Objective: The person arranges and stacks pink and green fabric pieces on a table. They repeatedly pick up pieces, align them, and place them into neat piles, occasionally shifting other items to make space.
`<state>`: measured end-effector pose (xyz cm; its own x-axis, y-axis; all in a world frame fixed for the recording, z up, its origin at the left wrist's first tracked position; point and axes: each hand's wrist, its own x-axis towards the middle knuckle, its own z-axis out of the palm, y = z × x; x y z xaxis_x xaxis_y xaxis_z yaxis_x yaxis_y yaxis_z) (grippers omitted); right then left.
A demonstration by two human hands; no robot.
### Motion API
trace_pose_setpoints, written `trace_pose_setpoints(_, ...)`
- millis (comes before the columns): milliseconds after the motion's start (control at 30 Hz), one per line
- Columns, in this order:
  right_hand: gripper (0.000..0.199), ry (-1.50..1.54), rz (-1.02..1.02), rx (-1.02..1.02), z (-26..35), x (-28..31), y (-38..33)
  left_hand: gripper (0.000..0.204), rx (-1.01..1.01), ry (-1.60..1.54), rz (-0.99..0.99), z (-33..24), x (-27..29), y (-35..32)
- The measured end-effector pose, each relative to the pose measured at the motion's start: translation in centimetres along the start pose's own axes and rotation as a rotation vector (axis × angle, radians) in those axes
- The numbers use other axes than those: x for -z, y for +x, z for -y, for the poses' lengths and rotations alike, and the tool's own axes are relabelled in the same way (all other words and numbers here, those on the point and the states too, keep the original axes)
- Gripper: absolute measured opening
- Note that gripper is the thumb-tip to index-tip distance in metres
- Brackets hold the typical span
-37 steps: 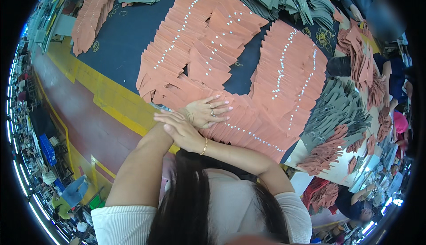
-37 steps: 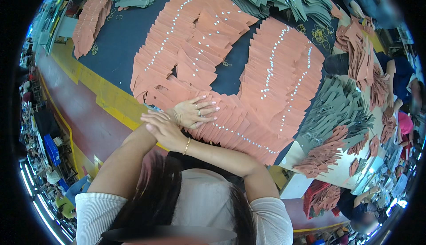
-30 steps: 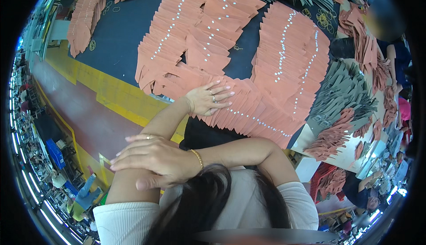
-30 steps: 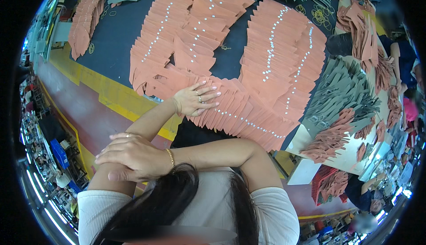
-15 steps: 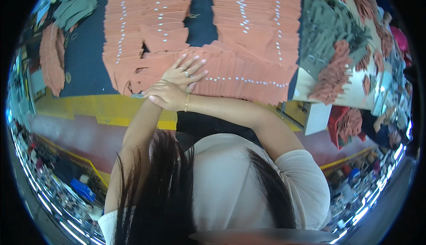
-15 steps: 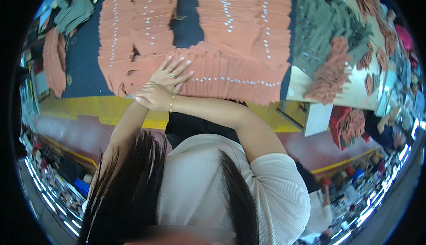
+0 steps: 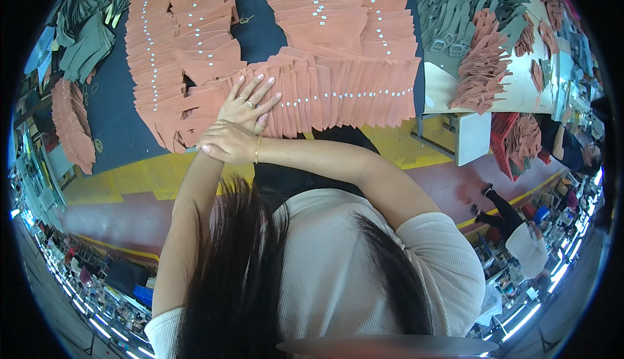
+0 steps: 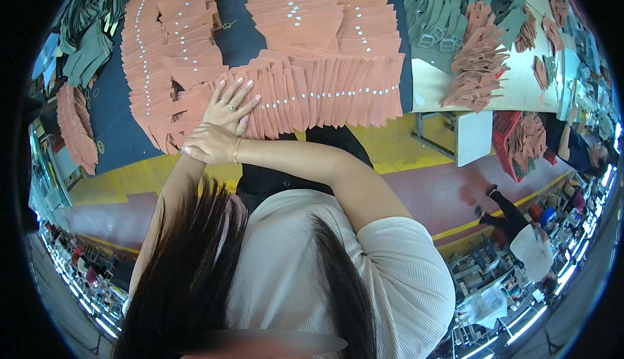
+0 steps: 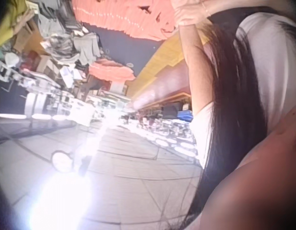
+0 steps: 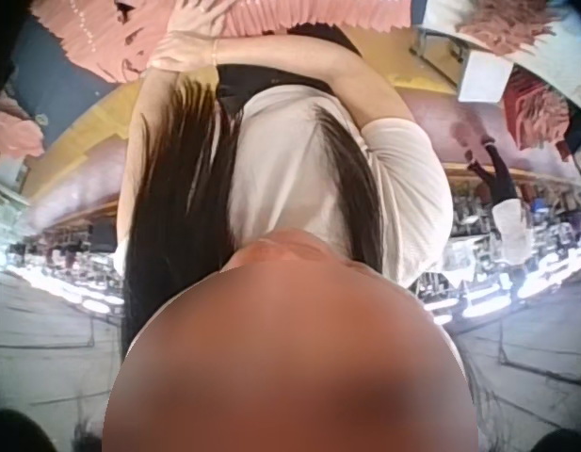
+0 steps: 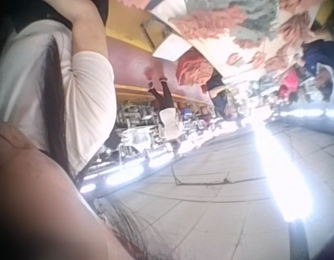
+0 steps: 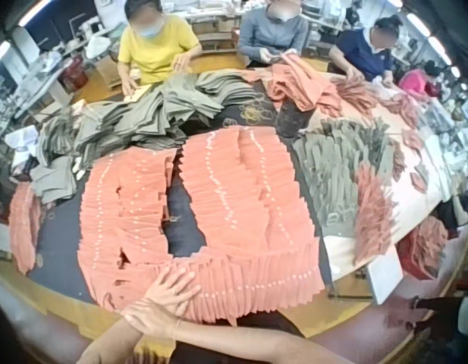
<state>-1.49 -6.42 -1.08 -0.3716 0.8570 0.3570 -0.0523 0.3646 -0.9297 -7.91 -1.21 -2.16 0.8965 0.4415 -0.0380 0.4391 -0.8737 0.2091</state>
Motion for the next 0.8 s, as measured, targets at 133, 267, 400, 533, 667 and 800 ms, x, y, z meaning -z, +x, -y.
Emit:
trace_pose_setpoints(133,0.039,-0.013,0.004,0.013,0.0,0.0,-0.1,0.054,-0.008,-0.008,-0.051,-0.1,0.0,0.2)
trace_pose_setpoints(267,0.04,-0.024,0.015,0.017,0.0,0.1,-0.2,0.057,-0.02,-0.014,-0.071,-0.1,0.0,0.3)
trace_pose_setpoints(400,0.041,-0.02,0.006,0.023,-0.1,0.0,-0.3,0.058,-0.026,0.016,-0.056,-0.1,-0.1,0.3)
trace_pose_setpoints(533,0.041,-0.023,0.012,0.047,0.0,0.0,-0.2,0.058,-0.02,0.029,-0.065,-0.1,-0.2,0.3)
trace_pose_setpoints(667,0.037,-0.022,0.029,0.051,0.4,0.4,-0.2,0.058,-0.013,0.039,-0.052,-0.2,-0.1,0.3)
trace_pose_setpoints(800,0.032,-0.116,0.077,0.035,0.8,1.5,-0.9,0.061,-0.016,0.052,-0.057,-0.3,0.0,0.3)
